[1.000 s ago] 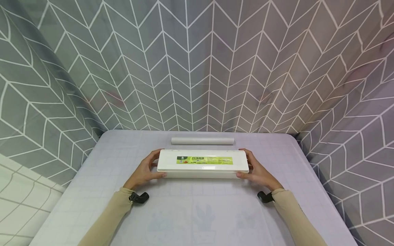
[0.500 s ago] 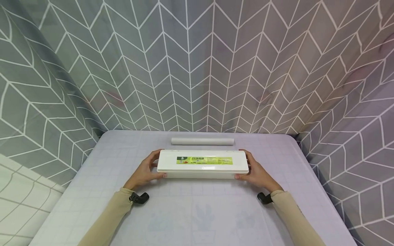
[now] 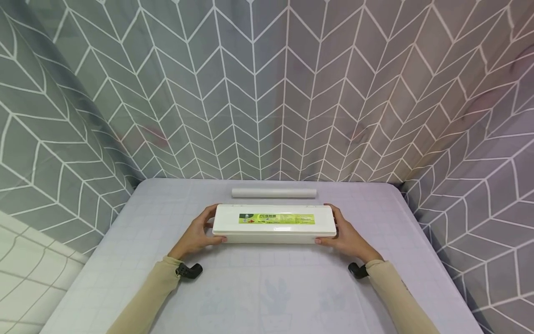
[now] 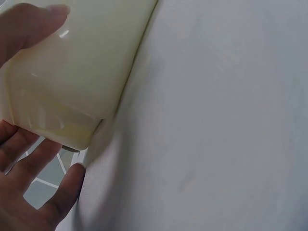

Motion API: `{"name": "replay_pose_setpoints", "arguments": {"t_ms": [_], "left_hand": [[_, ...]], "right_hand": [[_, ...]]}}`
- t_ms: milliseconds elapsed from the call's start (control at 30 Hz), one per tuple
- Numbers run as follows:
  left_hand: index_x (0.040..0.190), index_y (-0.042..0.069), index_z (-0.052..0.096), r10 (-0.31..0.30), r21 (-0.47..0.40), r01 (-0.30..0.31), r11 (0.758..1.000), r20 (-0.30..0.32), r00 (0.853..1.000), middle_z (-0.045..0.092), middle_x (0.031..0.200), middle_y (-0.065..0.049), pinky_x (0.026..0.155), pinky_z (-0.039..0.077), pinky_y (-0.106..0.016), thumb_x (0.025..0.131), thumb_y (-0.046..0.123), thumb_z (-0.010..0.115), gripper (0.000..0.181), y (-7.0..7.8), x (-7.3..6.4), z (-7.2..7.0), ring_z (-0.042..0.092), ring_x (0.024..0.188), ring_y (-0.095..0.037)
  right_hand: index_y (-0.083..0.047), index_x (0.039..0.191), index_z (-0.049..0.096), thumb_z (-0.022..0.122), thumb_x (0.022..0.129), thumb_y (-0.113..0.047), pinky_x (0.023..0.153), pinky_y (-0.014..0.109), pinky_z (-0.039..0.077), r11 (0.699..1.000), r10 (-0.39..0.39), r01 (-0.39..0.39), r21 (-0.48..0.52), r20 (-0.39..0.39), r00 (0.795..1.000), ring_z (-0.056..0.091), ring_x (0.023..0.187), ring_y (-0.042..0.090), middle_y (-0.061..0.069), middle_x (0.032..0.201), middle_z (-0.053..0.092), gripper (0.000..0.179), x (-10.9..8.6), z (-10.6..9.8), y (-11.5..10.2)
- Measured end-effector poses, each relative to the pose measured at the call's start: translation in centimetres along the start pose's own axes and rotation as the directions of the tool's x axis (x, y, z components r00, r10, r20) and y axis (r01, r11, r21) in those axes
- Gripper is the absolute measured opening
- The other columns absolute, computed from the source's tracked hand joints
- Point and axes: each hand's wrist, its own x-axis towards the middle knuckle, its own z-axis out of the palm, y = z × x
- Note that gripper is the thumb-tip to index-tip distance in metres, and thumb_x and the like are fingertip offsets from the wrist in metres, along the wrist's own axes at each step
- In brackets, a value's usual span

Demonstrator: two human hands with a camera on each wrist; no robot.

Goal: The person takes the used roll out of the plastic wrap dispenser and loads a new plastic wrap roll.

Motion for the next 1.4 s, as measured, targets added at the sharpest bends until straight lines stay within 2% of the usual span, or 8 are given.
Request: {"name": "replay_pose_setpoints", "arguments": {"t_ms": [100,300,533,767,1033,1167,1300,1400], "left_hand": [[0.16,0.012,0.039,-0.011,0.006,0.011,1.0,-0.003,1.0,0.053,0.158,-0.018,0.106,0.054,-0.052,0.074,0.021,0.099,0.106,0.0,-0.1,0.0,0.05,0.147,-0.038],[0.161,0.012,0.039,-0.024,0.004,0.024,1.0,-0.01,1.0,0.052,0.158,-0.018,0.107,0.054,-0.051,0.074,0.02,0.098,0.105,0.1,-0.2,0.1,0.05,0.147,-0.038],[0.16,0.012,0.04,-0.028,-0.01,0.028,1.0,-0.007,1.0,0.053,0.158,-0.018,0.107,0.054,-0.05,0.074,0.02,0.098,0.104,0.0,0.1,0.1,0.05,0.146,-0.037],[0.16,0.012,0.039,-0.043,-0.015,0.043,0.999,0.009,0.999,0.052,0.158,-0.018,0.107,0.053,-0.046,0.075,0.019,0.097,0.104,0.0,0.2,0.1,0.051,0.144,-0.035],[0.161,0.012,0.037,-0.031,-0.013,0.032,0.999,0.02,0.999,0.051,0.158,-0.018,0.105,0.054,-0.042,0.076,0.02,0.097,0.104,0.2,0.2,0.1,0.051,0.143,-0.035],[0.161,0.012,0.036,-0.026,-0.01,0.026,1.0,0.018,1.0,0.052,0.157,-0.018,0.105,0.054,-0.042,0.075,0.02,0.097,0.106,0.2,0.2,0.0,0.051,0.143,-0.035],[0.161,0.013,0.036,-0.036,-0.004,0.036,0.999,0.021,0.999,0.051,0.158,-0.019,0.106,0.054,-0.042,0.075,0.021,0.098,0.107,0.1,0.0,0.0,0.051,0.143,-0.035],[0.162,0.013,0.036,-0.045,0.002,0.045,0.999,0.028,0.999,0.05,0.159,-0.019,0.107,0.053,-0.043,0.076,0.023,0.098,0.107,0.1,0.0,0.1,0.05,0.144,-0.036]], "right_hand": [[-0.008,0.167,0.015,0.091,0.086,-0.025,0.113,0.069,0.036,1.0,-0.012,0.012,-0.009,0.003,1.0,0.047,0.142,0.042,0.022,0.16,0.045,0.113,-0.1,0.1,-0.5],[-0.006,0.166,0.011,0.089,0.087,-0.025,0.111,0.071,0.039,0.999,-0.018,0.018,-0.045,0.007,1.0,0.05,0.14,0.045,0.025,0.158,0.045,0.113,-0.1,0.2,-1.1],[-0.003,0.162,0.019,0.092,0.083,-0.026,0.108,0.066,0.043,0.997,-0.015,0.016,-0.081,0.003,1.0,0.056,0.131,0.04,0.025,0.151,0.053,0.11,0.4,0.0,-0.8],[0.004,0.156,0.024,0.094,0.079,-0.029,0.106,0.064,0.045,0.994,0.004,-0.002,-0.108,0.02,1.0,0.058,0.126,0.04,0.027,0.143,0.057,0.109,0.9,-0.6,-0.8],[0.0,0.158,0.028,0.096,0.077,-0.031,0.104,0.057,0.046,0.997,0.022,-0.019,-0.076,0.039,0.999,0.058,0.125,0.033,0.021,0.145,0.058,0.11,0.9,-0.9,-0.4],[-0.002,0.162,0.023,0.097,0.076,-0.03,0.104,0.06,0.046,0.998,0.014,-0.011,-0.064,0.039,0.999,0.058,0.128,0.039,0.022,0.149,0.055,0.117,0.8,-0.8,-0.1],[-0.003,0.167,0.013,0.099,0.075,-0.028,0.11,0.068,0.043,0.999,0.001,0.002,-0.045,0.051,0.999,0.051,0.14,0.046,0.026,0.156,0.05,0.128,0.8,-0.7,0.0],[-0.004,0.169,0.005,0.1,0.074,-0.027,0.111,0.071,0.041,0.999,-0.001,0.004,-0.047,0.059,0.998,0.049,0.142,0.049,0.028,0.157,0.048,0.136,0.8,-0.7,0.0]]}}
